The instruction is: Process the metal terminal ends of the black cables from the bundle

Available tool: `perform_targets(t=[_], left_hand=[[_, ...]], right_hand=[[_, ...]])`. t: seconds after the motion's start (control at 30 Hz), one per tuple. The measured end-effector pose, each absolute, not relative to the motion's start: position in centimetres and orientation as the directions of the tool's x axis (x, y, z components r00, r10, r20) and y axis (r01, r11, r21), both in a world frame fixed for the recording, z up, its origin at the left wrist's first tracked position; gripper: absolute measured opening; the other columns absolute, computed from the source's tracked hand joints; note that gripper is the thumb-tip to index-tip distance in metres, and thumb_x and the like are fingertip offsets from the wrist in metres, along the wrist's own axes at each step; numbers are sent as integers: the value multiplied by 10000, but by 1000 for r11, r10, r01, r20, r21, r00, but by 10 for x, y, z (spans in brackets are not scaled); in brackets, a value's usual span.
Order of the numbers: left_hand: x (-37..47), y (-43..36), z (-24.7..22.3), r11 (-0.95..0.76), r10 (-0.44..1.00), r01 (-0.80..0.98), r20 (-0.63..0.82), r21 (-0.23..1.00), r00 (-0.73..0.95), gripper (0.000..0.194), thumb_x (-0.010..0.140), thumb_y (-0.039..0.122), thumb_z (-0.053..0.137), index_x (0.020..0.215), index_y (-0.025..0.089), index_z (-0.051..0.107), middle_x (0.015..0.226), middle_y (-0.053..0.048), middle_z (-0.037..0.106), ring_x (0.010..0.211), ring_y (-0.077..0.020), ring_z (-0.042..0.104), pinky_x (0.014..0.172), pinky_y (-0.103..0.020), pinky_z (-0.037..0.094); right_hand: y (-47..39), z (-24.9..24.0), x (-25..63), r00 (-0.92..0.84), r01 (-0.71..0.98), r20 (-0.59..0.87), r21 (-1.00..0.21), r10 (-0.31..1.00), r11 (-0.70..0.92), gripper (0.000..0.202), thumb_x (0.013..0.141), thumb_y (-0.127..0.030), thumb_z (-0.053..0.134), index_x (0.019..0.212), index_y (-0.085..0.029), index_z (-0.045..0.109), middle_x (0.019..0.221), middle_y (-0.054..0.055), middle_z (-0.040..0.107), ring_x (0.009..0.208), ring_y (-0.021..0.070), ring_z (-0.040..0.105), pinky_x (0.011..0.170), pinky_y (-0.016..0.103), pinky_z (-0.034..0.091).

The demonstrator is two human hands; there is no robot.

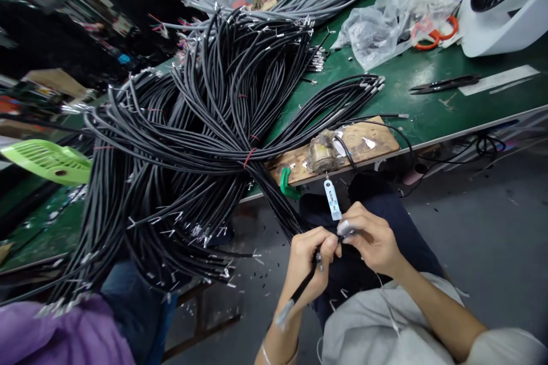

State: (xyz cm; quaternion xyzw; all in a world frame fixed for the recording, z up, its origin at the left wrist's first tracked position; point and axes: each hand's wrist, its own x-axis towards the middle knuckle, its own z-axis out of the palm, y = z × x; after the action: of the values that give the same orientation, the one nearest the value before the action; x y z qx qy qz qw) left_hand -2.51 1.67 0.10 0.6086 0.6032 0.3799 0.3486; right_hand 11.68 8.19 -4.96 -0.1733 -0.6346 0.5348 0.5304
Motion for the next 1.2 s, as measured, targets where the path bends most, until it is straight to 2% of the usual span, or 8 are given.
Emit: perform_targets(t=[0.2, 0.37, 0.5, 0.63, 0.77, 0.9, 1.03, 1.2], left_hand=[[-20, 20, -9, -125, 974, 321, 178, 939, -139, 198, 825, 258, 637, 664, 154, 588, 579, 30, 476, 458, -75, 447, 461, -201, 321], [-11, 22, -14, -110, 933, 467, 253, 878, -257, 211, 788, 186, 675, 622, 154, 550, 582, 38, 449, 524, -88, 439, 506, -204, 327], [-5, 23, -16, -100, 928, 520, 268, 849, -259, 197, 789, 148, 670, 625, 150, 561, 589, 37, 466, 523, -83, 447, 511, -196, 339], [-3, 21, -14, -66, 940, 544, 235, 837, -247, 149, 829, 161, 623, 682, 147, 600, 605, 27, 504, 508, -79, 457, 500, -191, 341], [-8, 17, -11, -28, 956, 564, 187, 825, -227, 215, 886, 183, 529, 684, 150, 597, 595, 22, 509, 509, -85, 463, 509, -200, 336], [-15, 15, -12, 10, 968, 535, 127, 845, -219, 252, 908, 203, 498, 677, 155, 588, 583, 24, 508, 508, -86, 468, 523, -207, 336], [-16, 15, -12, 32, 976, 526, 86, 850, -199, 281, 916, 221, 484, 660, 155, 580, 572, 24, 508, 502, -85, 465, 524, -208, 335], [-12, 18, -10, 39, 969, 554, 103, 831, -223, 294, 912, 226, 477, 639, 151, 558, 555, 24, 504, 476, -80, 441, 494, -204, 317]], right_hand=[[66, -52, 102, -335, -475, 135, -879, 933, -43, 148, 870, -282, 614, 755, -198, 576, 690, -8, 497, 639, 134, 487, 571, 262, 406], [74, -44, 119, -107, -106, 339, -938, 935, 328, 93, 800, -155, 680, 789, -186, 593, 722, 3, 529, 683, 140, 491, 594, 264, 397], [80, -34, 125, -290, 170, 495, -816, 819, 553, 123, 821, -106, 627, 733, -162, 563, 645, 8, 520, 629, 139, 451, 609, 292, 393], [74, -38, 114, -199, 307, 634, -683, 747, 662, 182, 831, -50, 558, 694, -166, 532, 592, 16, 505, 601, 149, 422, 609, 324, 386], [73, -49, 110, -175, 120, 658, -724, 732, 679, 131, 814, -36, 559, 770, -159, 576, 661, 36, 572, 621, 150, 476, 611, 319, 415], [81, -56, 116, -276, -116, 400, -916, 874, 383, 179, 870, -120, 544, 706, -169, 596, 642, 14, 546, 601, 130, 492, 583, 282, 415], [89, -51, 117, -383, -238, 227, -961, 895, 142, 191, 924, -282, 500, 957, -170, 651, 814, 55, 604, 688, 147, 556, 602, 278, 448], [82, -41, 109, -283, -98, 381, -925, 880, 368, 181, 860, -144, 579, 682, -166, 600, 617, 18, 545, 621, 143, 476, 593, 294, 402]])
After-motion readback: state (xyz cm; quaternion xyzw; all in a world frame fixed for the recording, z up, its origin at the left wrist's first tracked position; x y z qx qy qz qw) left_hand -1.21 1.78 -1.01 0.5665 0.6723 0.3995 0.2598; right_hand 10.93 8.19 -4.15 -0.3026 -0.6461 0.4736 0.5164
